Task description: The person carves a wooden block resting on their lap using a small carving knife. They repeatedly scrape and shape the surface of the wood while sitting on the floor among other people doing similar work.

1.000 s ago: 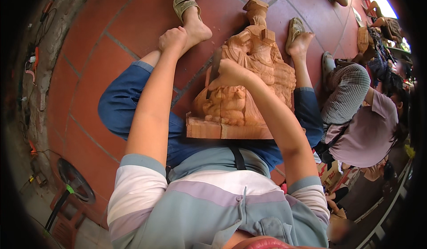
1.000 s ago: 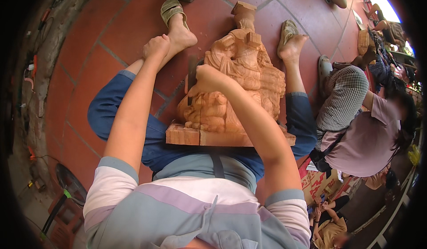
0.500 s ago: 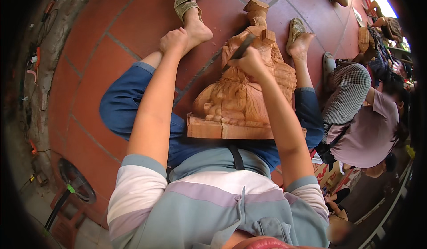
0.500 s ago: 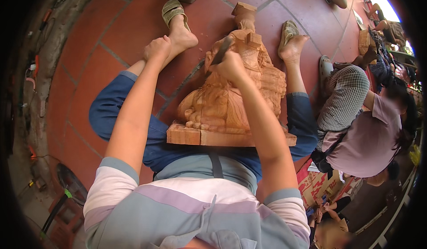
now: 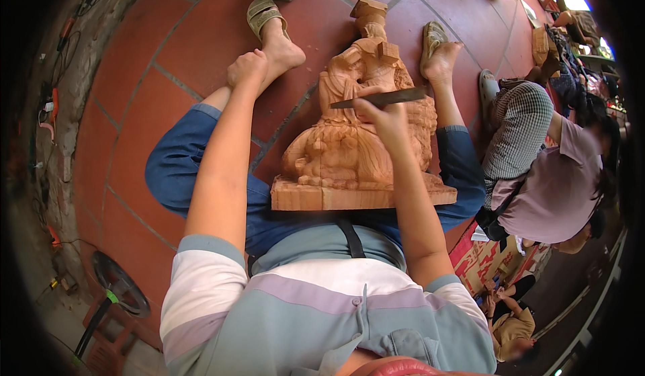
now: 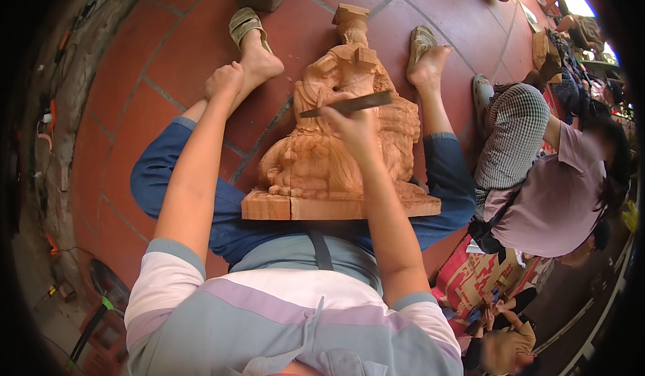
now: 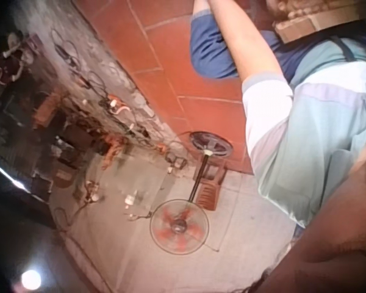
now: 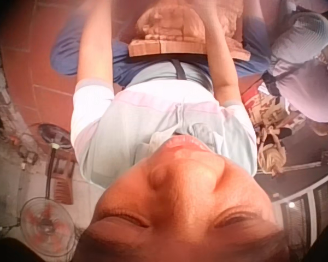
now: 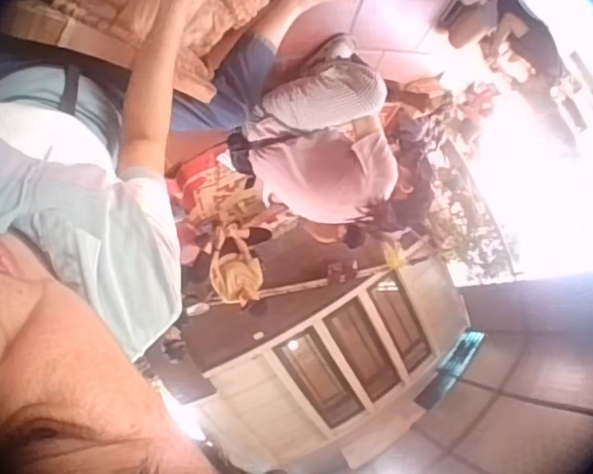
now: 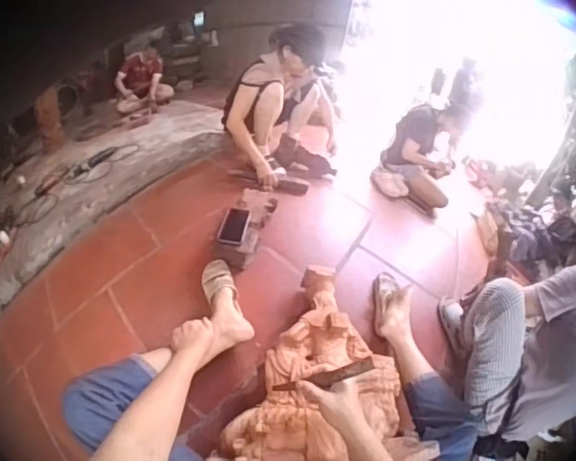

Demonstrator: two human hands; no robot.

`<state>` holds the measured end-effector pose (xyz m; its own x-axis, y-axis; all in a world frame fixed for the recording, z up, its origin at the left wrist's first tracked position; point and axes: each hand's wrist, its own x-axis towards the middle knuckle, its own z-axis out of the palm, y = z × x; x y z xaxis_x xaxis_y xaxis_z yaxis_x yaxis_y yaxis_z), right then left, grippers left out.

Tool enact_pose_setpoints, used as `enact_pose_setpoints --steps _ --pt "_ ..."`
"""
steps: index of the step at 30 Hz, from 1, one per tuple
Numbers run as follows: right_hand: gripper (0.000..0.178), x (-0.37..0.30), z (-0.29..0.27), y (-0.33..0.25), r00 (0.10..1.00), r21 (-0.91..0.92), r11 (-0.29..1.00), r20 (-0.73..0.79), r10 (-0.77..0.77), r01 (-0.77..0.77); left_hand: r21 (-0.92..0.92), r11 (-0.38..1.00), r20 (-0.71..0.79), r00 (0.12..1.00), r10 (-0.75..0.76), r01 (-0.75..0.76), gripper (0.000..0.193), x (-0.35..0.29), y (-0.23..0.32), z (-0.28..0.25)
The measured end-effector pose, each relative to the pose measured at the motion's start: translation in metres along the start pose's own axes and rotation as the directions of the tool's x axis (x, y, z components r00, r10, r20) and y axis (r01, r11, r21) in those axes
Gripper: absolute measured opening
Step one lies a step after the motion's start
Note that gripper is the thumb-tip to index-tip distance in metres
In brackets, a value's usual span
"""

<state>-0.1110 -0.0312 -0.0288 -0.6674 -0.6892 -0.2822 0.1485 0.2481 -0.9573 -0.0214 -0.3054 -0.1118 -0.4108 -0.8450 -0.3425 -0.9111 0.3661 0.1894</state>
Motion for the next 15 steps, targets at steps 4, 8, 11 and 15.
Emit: enact_pose_setpoints --steps 4,8,11,15 --pt "0.015 -0.002 0.050 -0.005 0.972 -0.298 0.954 0.216 0.090 -0.022 0.013 1.000 -0.022 1.000 0.015 -0.015 0.051 0.000 0.000 0.001" --pt "0.016 0.021 0.046 -0.007 0.971 -0.472 0.881 0.191 0.147 -0.041 0.021 0.999 0.016 0.999 0.029 -0.029 0.051 -0.002 0.002 -0.002" --pt "0.016 0.033 0.033 -0.014 0.986 -0.514 0.857 0.136 0.098 -0.015 -0.009 1.000 0.004 1.000 0.015 -0.015 0.052 0.001 0.000 0.002" --pt "0.014 0.009 0.063 -0.016 0.903 -0.445 0.890 0.416 0.107 0.099 -0.037 0.999 0.008 1.000 0.004 -0.003 0.054 0.006 -0.003 0.007"
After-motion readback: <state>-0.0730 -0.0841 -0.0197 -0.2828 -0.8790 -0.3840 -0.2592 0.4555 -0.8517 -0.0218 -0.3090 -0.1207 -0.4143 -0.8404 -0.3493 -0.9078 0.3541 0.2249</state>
